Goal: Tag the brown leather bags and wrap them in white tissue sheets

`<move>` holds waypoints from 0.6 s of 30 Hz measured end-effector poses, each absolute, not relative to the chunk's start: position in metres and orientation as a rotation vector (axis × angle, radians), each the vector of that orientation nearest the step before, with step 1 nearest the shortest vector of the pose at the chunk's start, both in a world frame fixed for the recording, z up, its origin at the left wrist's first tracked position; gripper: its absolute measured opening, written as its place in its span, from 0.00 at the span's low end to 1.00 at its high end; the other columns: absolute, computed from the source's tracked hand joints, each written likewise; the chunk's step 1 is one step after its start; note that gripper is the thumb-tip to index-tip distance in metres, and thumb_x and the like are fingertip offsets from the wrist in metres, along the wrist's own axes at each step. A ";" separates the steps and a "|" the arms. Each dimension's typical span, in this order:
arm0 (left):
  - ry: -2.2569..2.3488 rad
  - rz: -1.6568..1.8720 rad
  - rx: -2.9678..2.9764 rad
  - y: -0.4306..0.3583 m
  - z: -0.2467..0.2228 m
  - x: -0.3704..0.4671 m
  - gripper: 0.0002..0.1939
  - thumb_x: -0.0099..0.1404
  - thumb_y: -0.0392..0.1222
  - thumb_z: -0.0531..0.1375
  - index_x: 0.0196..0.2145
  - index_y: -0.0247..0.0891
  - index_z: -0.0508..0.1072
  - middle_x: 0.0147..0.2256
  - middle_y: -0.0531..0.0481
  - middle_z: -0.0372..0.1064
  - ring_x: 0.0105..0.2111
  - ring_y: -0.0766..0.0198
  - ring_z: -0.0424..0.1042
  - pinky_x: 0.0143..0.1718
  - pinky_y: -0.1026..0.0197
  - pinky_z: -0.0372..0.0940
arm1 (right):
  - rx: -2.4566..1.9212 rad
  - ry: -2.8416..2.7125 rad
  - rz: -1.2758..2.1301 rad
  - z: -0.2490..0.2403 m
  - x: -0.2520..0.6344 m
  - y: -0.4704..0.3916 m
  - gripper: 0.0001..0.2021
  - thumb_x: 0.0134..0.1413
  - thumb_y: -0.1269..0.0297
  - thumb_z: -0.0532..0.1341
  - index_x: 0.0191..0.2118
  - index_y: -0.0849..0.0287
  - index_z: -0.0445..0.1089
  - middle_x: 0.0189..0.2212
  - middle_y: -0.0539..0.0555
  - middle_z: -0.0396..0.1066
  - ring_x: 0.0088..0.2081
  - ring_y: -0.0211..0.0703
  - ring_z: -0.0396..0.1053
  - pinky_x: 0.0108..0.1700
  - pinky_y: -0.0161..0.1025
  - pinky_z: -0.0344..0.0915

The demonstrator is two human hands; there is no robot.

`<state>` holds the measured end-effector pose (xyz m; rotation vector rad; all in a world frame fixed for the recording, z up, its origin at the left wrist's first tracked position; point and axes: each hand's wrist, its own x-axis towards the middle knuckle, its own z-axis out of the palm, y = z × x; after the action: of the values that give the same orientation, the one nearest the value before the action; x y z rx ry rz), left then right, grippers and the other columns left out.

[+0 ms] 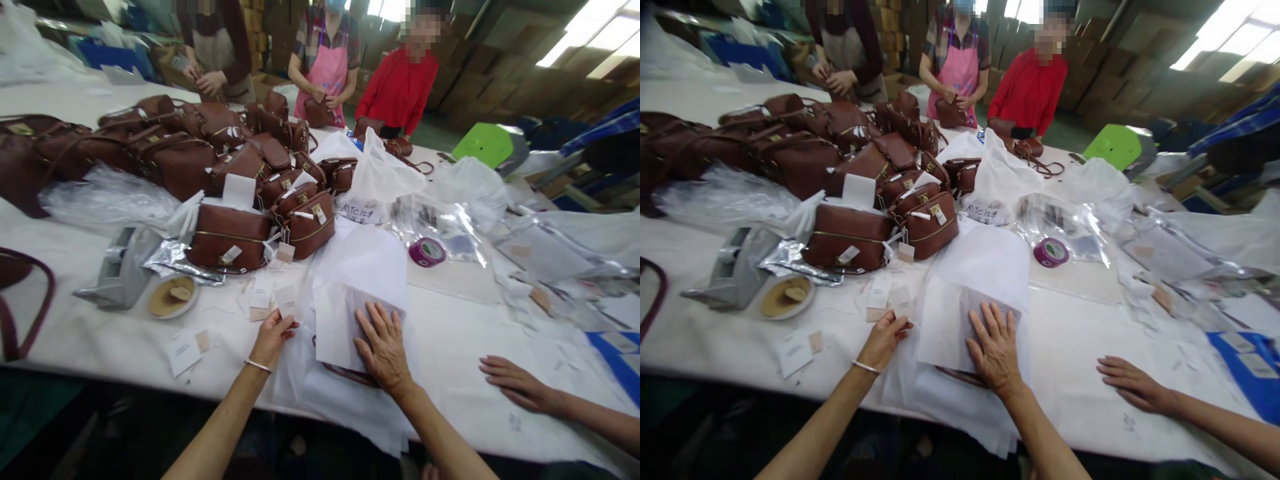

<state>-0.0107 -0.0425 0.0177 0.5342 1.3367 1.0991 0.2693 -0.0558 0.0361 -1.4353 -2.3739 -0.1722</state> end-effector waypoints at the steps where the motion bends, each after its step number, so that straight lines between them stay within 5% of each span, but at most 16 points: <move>1: 1.286 1.116 0.512 -0.045 0.021 -0.010 0.23 0.46 0.51 0.68 0.37 0.36 0.72 0.32 0.51 0.73 0.28 0.66 0.72 0.27 0.67 0.64 | -1.432 -2.371 -0.169 0.035 0.270 -0.055 0.27 0.63 0.60 0.54 0.66 0.52 0.52 0.66 0.59 0.51 0.67 0.59 0.46 0.65 0.67 0.41; 14: 1.224 1.254 0.114 -0.050 0.013 -0.010 0.18 0.46 0.34 0.69 0.35 0.36 0.69 0.29 0.55 0.69 0.26 0.71 0.70 0.26 0.70 0.66 | -1.498 -2.400 -0.200 0.043 0.265 -0.055 0.25 0.63 0.58 0.53 0.64 0.54 0.56 0.66 0.60 0.51 0.68 0.58 0.43 0.65 0.66 0.40; 18: 1.593 1.355 0.278 -0.069 0.006 -0.015 0.19 0.54 0.39 0.66 0.43 0.38 0.66 0.38 0.50 0.68 0.32 0.65 0.72 0.29 0.64 0.68 | -1.489 -2.363 -0.166 0.043 0.266 -0.057 0.25 0.62 0.59 0.55 0.64 0.54 0.57 0.66 0.59 0.52 0.67 0.58 0.44 0.65 0.66 0.39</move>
<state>-0.0154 -0.0691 0.0062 0.2784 1.5926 1.3548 0.2657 -0.0569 0.0431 -1.4891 -2.3635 -0.1663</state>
